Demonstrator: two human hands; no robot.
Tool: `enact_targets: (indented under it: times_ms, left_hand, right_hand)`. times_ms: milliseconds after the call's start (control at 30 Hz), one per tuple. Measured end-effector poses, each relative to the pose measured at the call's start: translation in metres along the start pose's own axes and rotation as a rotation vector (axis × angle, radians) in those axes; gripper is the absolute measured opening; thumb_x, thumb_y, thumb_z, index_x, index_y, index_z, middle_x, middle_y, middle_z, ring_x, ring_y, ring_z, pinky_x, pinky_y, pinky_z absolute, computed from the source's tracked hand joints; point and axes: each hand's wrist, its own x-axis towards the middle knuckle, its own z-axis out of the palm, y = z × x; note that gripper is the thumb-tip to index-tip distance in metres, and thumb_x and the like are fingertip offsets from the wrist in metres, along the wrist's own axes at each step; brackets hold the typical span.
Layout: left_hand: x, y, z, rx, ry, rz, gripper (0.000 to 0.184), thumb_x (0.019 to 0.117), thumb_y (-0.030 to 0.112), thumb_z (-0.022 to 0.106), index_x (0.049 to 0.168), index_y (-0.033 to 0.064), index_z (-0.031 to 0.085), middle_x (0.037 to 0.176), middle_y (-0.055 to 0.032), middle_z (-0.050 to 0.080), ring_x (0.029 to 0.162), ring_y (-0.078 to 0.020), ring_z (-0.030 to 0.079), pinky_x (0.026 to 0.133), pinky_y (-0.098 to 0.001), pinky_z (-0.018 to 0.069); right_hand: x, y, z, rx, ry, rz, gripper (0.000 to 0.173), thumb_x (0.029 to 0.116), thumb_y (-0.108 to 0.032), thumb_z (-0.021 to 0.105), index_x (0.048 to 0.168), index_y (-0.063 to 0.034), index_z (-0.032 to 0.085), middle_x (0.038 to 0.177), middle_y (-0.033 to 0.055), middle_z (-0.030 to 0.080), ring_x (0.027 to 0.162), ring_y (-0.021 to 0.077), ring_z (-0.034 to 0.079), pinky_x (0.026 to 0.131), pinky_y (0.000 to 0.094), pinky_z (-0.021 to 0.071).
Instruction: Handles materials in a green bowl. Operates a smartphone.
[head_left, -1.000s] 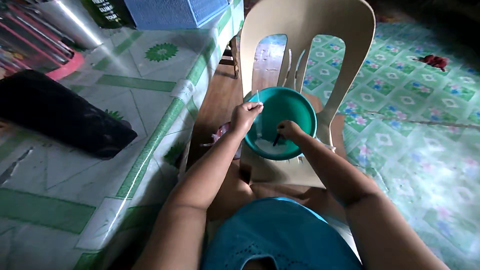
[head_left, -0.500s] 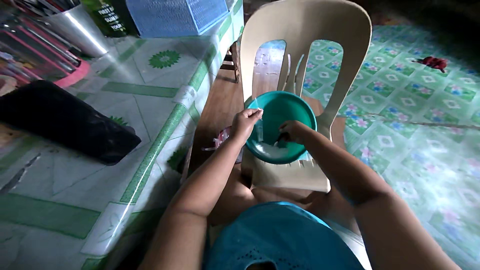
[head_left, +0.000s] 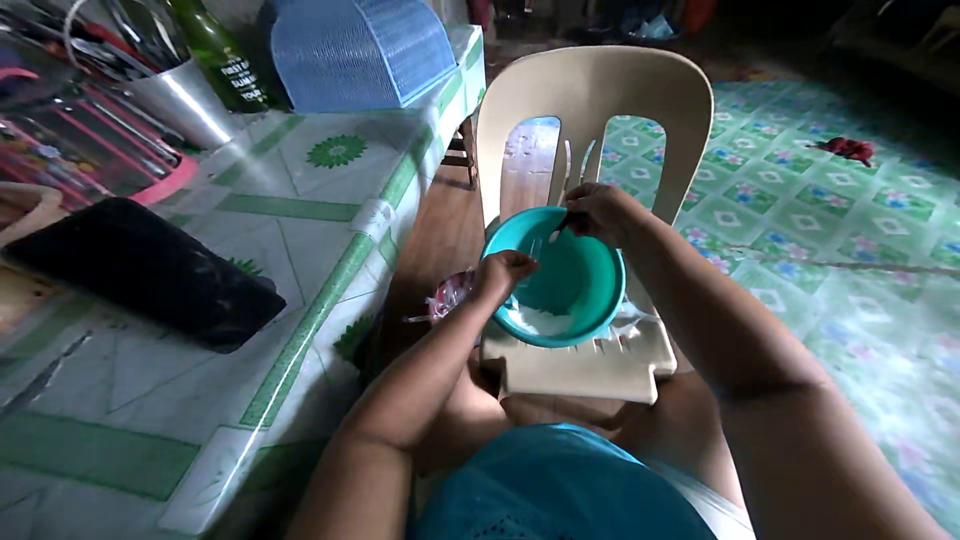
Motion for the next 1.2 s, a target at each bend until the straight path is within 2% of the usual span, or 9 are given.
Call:
enact_targets:
  times_ms: [67, 167, 800, 1067, 1200]
  left_hand:
    - [-0.005, 0.005, -0.001, 0.027, -0.014, 0.017, 0.023, 0.0965, 0.029, 0.073, 0.106, 0.0091, 0.076, 0.104, -0.0062, 0.075, 0.099, -0.0182, 0.070, 0.094, -0.0473, 0.0551]
    - [-0.007, 0.005, 0.000, 0.056, -0.015, 0.027, 0.021, 0.0965, 0.031, 0.073, 0.103, 0.0114, 0.076, 0.103, -0.0047, 0.074, 0.097, -0.0184, 0.070, 0.092, -0.0479, 0.0552]
    - [-0.015, 0.012, -0.003, 0.067, -0.021, 0.049, 0.021, 0.0963, 0.028, 0.074, 0.102, 0.0086, 0.076, 0.099, -0.0068, 0.074, 0.091, -0.0187, 0.070, 0.088, -0.0454, 0.0561]
    - [-0.016, 0.009, -0.004, 0.069, -0.033, 0.041, 0.022, 0.0958, 0.030, 0.074, 0.103, 0.0095, 0.077, 0.101, -0.0070, 0.075, 0.094, -0.0206, 0.071, 0.091, -0.0500, 0.0556]
    - [-0.016, 0.010, -0.004, 0.075, -0.035, 0.040, 0.020, 0.0959, 0.030, 0.074, 0.102, 0.0109, 0.077, 0.099, -0.0058, 0.075, 0.093, -0.0190, 0.070, 0.090, -0.0489, 0.0557]
  right_hand:
    - [0.004, 0.001, 0.000, -0.005, -0.005, -0.007, 0.028, 0.1034, -0.011, 0.057, 0.130, -0.0039, 0.054, 0.093, 0.0080, 0.064, 0.067, 0.0124, 0.062, 0.061, 0.0277, 0.0553]
    - [0.004, 0.001, 0.003, 0.010, -0.014, 0.005, 0.025, 0.1038, -0.011, 0.057, 0.128, -0.0039, 0.054, 0.089, 0.0074, 0.064, 0.064, 0.0125, 0.062, 0.059, 0.0269, 0.0550]
    - [0.009, 0.007, 0.009, -0.061, -0.024, 0.017, 0.028, 0.1041, -0.011, 0.057, 0.131, -0.0037, 0.055, 0.089, 0.0085, 0.064, 0.065, 0.0132, 0.062, 0.060, 0.0278, 0.0556]
    - [0.005, 0.007, 0.011, -0.069, -0.012, 0.022, 0.028, 0.1052, -0.012, 0.055, 0.132, -0.0038, 0.053, 0.093, 0.0084, 0.064, 0.067, 0.0126, 0.062, 0.062, 0.0278, 0.0545]
    - [0.005, 0.006, 0.013, -0.054, 0.000, 0.034, 0.029, 0.1056, -0.011, 0.054, 0.133, -0.0038, 0.052, 0.096, 0.0093, 0.063, 0.069, 0.0132, 0.061, 0.062, 0.0279, 0.0544]
